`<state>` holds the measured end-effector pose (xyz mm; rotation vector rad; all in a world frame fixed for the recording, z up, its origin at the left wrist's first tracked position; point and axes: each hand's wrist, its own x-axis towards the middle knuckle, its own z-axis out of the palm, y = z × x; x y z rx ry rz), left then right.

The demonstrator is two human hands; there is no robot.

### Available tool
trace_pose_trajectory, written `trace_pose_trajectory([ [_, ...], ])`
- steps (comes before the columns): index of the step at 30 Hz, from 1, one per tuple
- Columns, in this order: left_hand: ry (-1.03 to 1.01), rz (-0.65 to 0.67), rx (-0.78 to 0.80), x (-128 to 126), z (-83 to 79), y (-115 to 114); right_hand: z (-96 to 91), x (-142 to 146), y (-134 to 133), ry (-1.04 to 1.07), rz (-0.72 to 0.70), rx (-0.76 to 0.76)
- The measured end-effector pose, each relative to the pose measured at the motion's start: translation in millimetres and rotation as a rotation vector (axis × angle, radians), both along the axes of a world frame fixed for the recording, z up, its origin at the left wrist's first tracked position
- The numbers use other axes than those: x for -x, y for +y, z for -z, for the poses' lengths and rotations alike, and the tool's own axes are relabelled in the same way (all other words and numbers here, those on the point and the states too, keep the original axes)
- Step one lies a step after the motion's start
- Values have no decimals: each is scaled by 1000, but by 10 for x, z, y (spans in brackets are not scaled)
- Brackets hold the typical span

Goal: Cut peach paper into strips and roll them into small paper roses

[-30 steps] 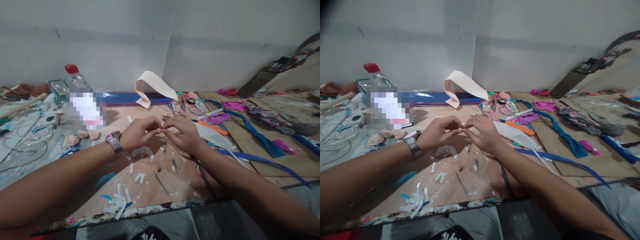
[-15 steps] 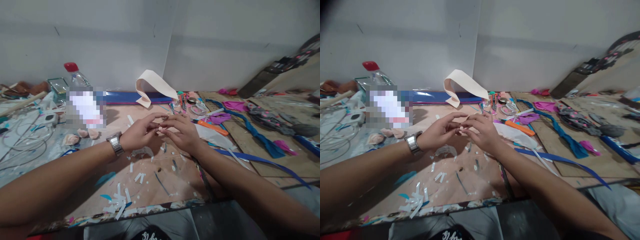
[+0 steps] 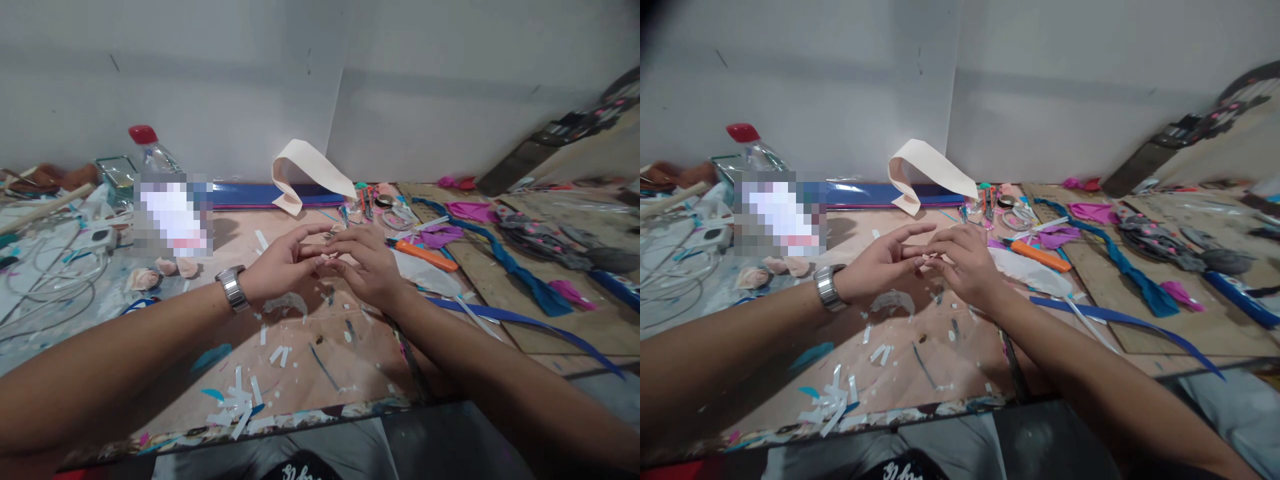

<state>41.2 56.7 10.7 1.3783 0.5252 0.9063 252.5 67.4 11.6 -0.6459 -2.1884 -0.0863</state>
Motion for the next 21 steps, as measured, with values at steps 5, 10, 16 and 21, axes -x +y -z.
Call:
trace_pose_trajectory([
  [5,33,-215,-83,4,-25,3,-31,-2,-11,10,26,3],
  [10,19,-157,-74,22,-50,12,-39,-8,-18,47,7,11],
  [16,41,-126,-35,25,-48,17,-12,5,-30,55,-5,49],
  [21,57,-148,27,27,-58,13,-9,5,-32,60,3,79],
])
